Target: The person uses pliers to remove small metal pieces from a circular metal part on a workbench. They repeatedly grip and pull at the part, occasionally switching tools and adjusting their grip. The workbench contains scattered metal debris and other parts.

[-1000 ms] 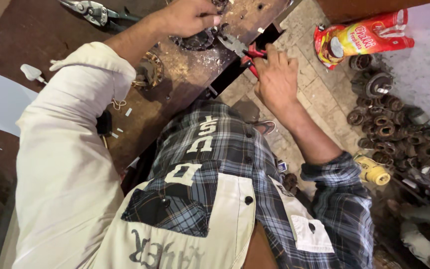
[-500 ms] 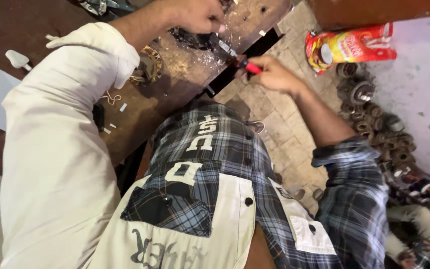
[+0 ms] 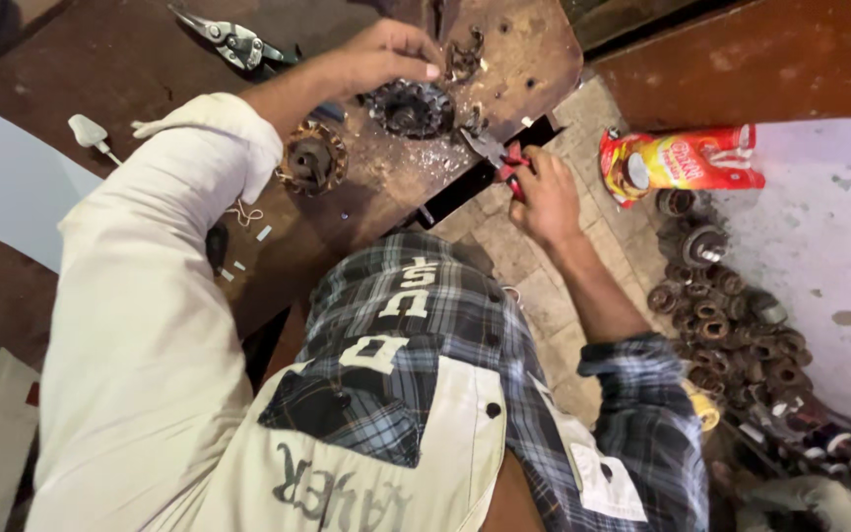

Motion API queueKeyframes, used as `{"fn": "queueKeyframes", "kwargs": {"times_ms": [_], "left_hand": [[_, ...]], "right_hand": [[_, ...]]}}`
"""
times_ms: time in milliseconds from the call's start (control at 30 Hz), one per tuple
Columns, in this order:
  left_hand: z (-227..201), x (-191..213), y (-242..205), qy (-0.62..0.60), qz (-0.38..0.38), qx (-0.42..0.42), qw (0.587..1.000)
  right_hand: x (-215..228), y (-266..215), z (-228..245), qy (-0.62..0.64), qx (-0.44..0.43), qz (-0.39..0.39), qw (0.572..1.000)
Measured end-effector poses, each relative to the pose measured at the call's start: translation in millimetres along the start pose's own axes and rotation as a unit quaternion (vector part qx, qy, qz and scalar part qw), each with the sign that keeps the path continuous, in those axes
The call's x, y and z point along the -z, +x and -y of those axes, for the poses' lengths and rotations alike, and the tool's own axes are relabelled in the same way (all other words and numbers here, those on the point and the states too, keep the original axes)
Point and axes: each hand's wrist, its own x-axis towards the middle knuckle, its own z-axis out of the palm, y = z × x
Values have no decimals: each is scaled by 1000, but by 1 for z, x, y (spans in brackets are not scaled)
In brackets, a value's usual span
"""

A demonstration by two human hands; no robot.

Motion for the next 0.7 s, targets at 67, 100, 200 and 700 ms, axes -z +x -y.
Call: {"fn": "queueKeyframes", "kwargs": {"times_ms": [67, 100, 200, 700], "left_hand": [[5, -9, 0, 38, -1, 6, 999], [3, -11, 7, 60, 10, -5, 998], [1, -16, 18, 100, 32, -43, 994], [-3, -17, 29, 398, 114, -3, 910]], "right_hand": [[3, -13, 3, 13, 13, 22, 1000], [9, -13, 1, 25, 29, 29, 999], [28, -20, 8, 36, 21, 30, 999], [13, 17, -10, -330, -69, 75, 938]]}}
